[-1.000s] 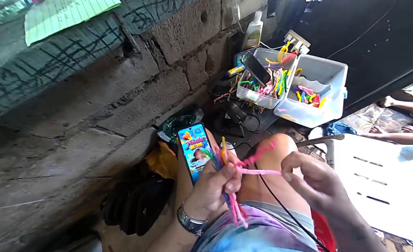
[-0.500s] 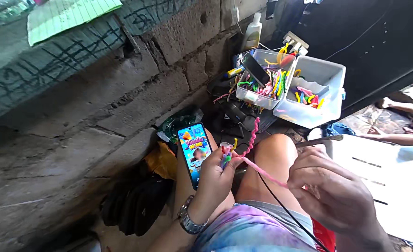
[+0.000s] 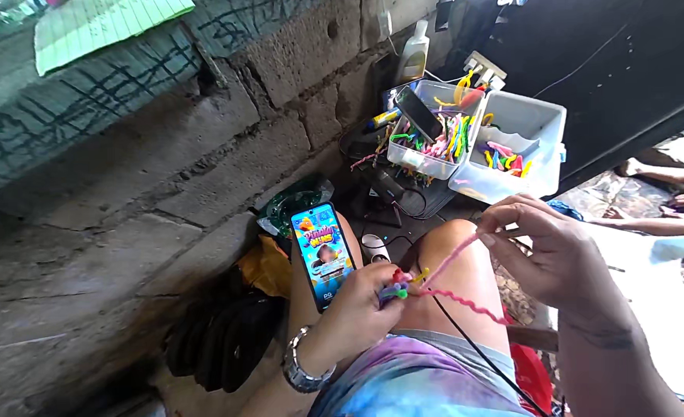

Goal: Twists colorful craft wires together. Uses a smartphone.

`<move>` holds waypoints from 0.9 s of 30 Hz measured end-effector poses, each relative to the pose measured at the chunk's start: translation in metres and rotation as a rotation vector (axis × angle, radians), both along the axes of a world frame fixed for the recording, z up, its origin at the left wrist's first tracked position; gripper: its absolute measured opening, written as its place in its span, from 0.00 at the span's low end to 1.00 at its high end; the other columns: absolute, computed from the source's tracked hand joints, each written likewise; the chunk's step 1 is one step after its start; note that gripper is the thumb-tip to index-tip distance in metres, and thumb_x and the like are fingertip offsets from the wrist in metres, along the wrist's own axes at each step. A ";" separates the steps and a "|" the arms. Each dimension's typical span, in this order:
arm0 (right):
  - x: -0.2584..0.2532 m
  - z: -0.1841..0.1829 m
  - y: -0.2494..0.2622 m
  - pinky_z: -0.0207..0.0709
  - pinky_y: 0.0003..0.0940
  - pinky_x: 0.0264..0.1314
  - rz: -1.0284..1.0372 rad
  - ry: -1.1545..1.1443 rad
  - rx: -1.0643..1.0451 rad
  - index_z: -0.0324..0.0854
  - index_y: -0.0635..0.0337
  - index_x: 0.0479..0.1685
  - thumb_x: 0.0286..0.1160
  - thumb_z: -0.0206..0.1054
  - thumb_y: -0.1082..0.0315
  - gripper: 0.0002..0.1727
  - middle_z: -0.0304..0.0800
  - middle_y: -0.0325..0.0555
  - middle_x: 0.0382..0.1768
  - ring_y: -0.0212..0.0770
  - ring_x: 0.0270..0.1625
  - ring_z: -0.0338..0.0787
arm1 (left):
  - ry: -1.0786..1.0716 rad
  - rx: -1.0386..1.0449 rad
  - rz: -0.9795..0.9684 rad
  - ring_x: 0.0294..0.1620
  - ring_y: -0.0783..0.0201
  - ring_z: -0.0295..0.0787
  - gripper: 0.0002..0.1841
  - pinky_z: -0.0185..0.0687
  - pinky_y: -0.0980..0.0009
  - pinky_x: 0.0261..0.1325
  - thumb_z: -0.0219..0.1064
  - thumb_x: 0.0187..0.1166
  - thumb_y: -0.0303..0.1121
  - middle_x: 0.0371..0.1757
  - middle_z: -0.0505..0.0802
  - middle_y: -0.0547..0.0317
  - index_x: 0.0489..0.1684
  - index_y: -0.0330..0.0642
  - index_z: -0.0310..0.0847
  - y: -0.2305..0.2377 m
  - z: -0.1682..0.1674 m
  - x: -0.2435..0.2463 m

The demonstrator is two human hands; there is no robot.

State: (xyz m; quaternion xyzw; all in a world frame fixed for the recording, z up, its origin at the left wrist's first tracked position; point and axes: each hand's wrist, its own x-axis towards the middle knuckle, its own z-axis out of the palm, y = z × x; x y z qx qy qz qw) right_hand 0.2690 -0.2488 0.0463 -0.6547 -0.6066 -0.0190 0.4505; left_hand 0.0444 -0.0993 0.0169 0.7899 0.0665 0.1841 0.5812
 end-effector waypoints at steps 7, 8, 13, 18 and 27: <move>-0.047 0.015 -0.012 0.68 0.34 0.71 -0.017 -0.144 0.099 0.78 0.46 0.45 0.92 0.51 0.55 0.12 0.87 0.35 0.43 0.33 0.58 0.83 | 0.016 0.194 0.471 0.38 0.82 0.83 0.11 0.79 0.86 0.45 0.68 0.79 0.35 0.35 0.90 0.61 0.40 0.33 0.87 -0.003 -0.007 0.010; -0.051 0.011 -0.016 0.68 0.33 0.71 -0.001 -0.122 0.097 0.77 0.46 0.44 0.92 0.51 0.55 0.12 0.86 0.34 0.43 0.33 0.58 0.82 | -0.004 0.155 0.508 0.38 0.83 0.84 0.11 0.80 0.86 0.46 0.68 0.79 0.34 0.36 0.90 0.62 0.41 0.33 0.87 -0.003 -0.008 0.010; -0.053 -0.014 -0.028 0.70 0.27 0.68 0.039 -0.015 0.045 0.77 0.45 0.45 0.92 0.52 0.54 0.11 0.83 0.32 0.45 0.29 0.58 0.81 | -0.092 -0.426 0.448 0.21 0.84 0.76 0.03 0.74 0.87 0.26 0.61 0.85 0.26 0.28 0.86 0.73 0.42 0.40 0.78 -0.003 -0.001 0.008; -0.017 -0.042 -0.021 0.74 0.23 0.66 -0.017 0.199 -0.037 0.80 0.49 0.44 0.89 0.57 0.54 0.11 0.84 0.31 0.47 0.23 0.60 0.81 | -0.170 -0.933 0.007 0.22 0.84 0.77 0.02 0.73 0.87 0.26 0.67 0.84 0.34 0.29 0.88 0.73 0.43 0.51 0.85 0.004 -0.003 0.001; -0.008 0.012 0.000 0.72 0.18 0.65 -0.107 0.008 0.081 0.81 0.48 0.42 0.85 0.61 0.57 0.08 0.78 0.33 0.57 0.22 0.64 0.77 | -0.014 0.256 0.199 0.39 0.75 0.84 0.04 0.79 0.84 0.46 0.69 0.73 0.25 0.34 0.89 0.56 0.36 0.33 0.88 -0.001 0.001 0.003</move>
